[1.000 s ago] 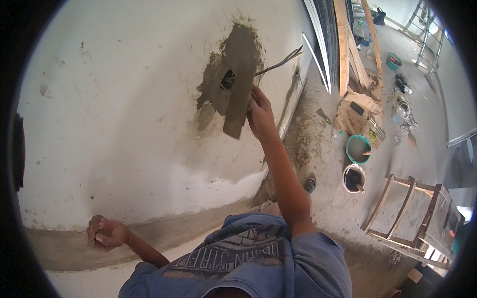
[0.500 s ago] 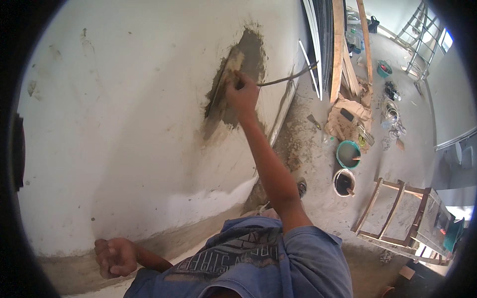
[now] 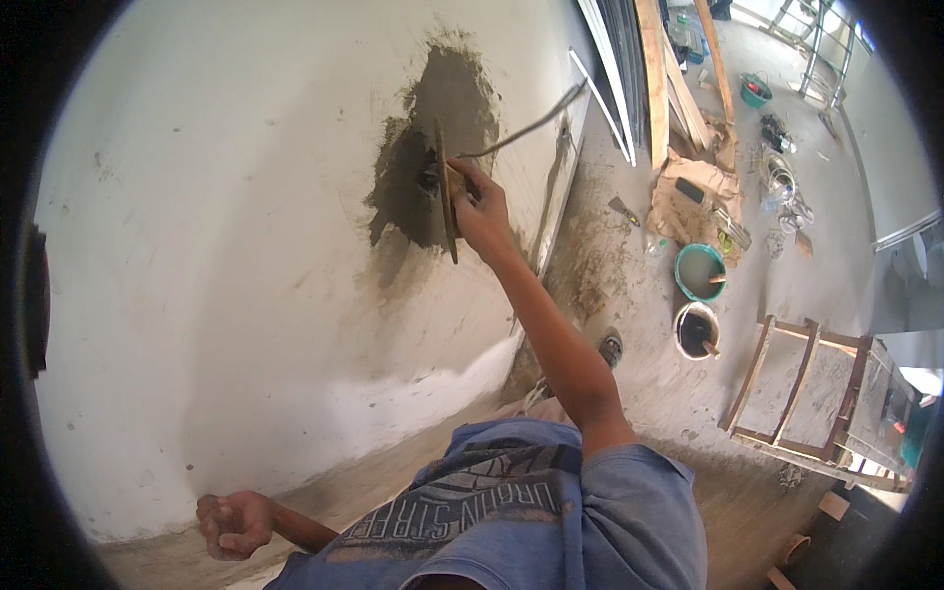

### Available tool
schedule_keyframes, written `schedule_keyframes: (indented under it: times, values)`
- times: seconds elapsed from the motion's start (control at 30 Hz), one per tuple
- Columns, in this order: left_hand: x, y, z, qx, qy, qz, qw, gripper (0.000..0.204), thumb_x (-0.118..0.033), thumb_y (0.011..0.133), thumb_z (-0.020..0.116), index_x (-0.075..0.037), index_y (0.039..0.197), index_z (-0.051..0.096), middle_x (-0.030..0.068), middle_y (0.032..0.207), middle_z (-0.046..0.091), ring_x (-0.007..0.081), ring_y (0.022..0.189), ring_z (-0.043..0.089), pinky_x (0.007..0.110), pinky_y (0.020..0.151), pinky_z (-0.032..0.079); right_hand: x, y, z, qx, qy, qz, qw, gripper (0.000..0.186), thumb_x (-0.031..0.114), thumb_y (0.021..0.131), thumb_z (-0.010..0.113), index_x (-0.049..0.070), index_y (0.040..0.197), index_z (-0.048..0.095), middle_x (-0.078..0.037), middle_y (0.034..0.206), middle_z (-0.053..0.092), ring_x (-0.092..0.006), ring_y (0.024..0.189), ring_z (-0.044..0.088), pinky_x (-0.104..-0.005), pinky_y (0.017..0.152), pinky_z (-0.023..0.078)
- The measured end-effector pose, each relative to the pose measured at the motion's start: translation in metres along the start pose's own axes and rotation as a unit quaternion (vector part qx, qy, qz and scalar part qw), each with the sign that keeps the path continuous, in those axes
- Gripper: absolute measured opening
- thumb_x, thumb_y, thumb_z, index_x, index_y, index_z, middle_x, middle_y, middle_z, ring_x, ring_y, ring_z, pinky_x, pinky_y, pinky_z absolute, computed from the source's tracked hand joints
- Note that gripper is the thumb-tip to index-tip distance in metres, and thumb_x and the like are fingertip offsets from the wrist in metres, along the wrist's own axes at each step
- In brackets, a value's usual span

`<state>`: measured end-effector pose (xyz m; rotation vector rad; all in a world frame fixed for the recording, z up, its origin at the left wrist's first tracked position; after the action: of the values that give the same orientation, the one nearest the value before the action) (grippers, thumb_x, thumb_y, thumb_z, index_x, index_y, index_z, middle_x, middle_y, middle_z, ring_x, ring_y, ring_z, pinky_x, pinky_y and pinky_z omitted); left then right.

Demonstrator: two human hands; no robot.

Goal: The person applies wet plaster around an electrical box on a wall using a trowel. They scoop plaster from a bucket onto the trowel and smooth it across the wall surface, working around the exposed wires.

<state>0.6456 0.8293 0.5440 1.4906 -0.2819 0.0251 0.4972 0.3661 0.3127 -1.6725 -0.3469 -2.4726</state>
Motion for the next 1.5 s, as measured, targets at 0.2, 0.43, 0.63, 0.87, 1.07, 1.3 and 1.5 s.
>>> schedule_keyframes:
  times: [0.2,0.43,0.63,0.87,1.07,1.3,1.5]
  values:
    - [0.000,0.002,0.007,-0.008,0.050,0.005,0.999,0.026,-0.019,0.094,0.043,0.004,0.087,0.052,0.0104,0.056,0.044,0.0242,0.051,0.042,0.038,0.049,0.033,0.002,0.017,0.011,-0.025,-0.020,-0.041,0.999,0.034,0.003,0.092,0.052,-0.001,0.125,0.061,-0.015,0.108,0.068,-0.0174,0.103,0.060,-0.0300,0.089,0.046]
    - [-0.003,0.000,-0.003,0.016,0.079,-0.016,0.997,0.030,-0.023,0.096,0.043,0.004,0.088,0.054,0.0091,0.056,0.043,0.0238,0.053,0.043,0.039,0.051,0.032,-0.005,0.014,0.015,0.014,-0.032,-0.059,0.998,0.039,0.003,0.093,0.051,0.001,0.132,0.056,-0.013,0.109,0.067,-0.0159,0.097,0.062,-0.0308,0.088,0.051]
    - [0.014,-0.011,-0.034,-0.039,0.045,-0.061,0.996,0.029,-0.023,0.095,0.044,0.004,0.088,0.054,0.0089,0.055,0.043,0.0240,0.053,0.044,0.038,0.051,0.032,0.000,-0.060,0.029,0.089,-0.098,-0.175,0.976,0.046,-0.007,0.084,0.051,0.006,0.127,0.059,-0.019,0.108,0.061,-0.0342,0.102,0.061,-0.0376,0.088,0.048]
    - [-0.008,0.003,0.023,-0.026,0.183,0.089,0.979,0.027,-0.020,0.092,0.047,0.005,0.085,0.053,0.0123,0.057,0.049,0.0257,0.051,0.047,0.036,0.050,0.035,-0.021,-0.060,0.004,0.115,-0.042,-0.011,0.992,0.050,-0.006,0.083,0.049,0.008,0.130,0.059,-0.010,0.106,0.064,-0.0187,0.097,0.060,-0.0325,0.089,0.046]
    - [0.002,0.004,0.009,0.015,0.053,0.007,0.998,0.027,-0.020,0.092,0.048,0.005,0.085,0.053,0.0130,0.059,0.050,0.0255,0.052,0.048,0.036,0.050,0.034,0.010,0.027,0.000,0.073,-0.033,-0.109,0.991,0.040,-0.002,0.088,0.048,0.004,0.125,0.061,-0.014,0.114,0.061,-0.0251,0.106,0.059,-0.0341,0.093,0.045]
    - [-0.006,0.002,0.016,-0.024,0.109,0.038,0.993,0.028,-0.021,0.092,0.048,0.006,0.087,0.055,0.0120,0.057,0.049,0.0245,0.053,0.047,0.036,0.050,0.034,0.020,-0.015,0.026,0.100,-0.077,-0.187,0.974,0.045,-0.009,0.081,0.048,0.006,0.121,0.064,-0.016,0.110,0.059,-0.0311,0.099,0.060,-0.0362,0.086,0.048]
    - [-0.004,0.005,0.020,0.006,0.076,0.020,0.997,0.028,-0.020,0.092,0.047,0.006,0.088,0.057,0.0108,0.056,0.049,0.0224,0.051,0.046,0.034,0.048,0.034,-0.002,-0.128,0.043,0.345,-0.018,-0.104,0.933,0.058,-0.015,0.074,0.043,0.007,0.124,0.061,-0.017,0.118,0.056,-0.0312,0.098,0.062,-0.0384,0.083,0.051]
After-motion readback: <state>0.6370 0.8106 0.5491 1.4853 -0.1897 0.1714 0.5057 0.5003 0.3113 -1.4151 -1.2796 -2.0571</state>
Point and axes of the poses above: each hand's wrist, its own y-axis towards the middle knuckle, its own z-axis out of the palm, x = y × z, the point moved 4 cm from there along y, towards the middle knuckle
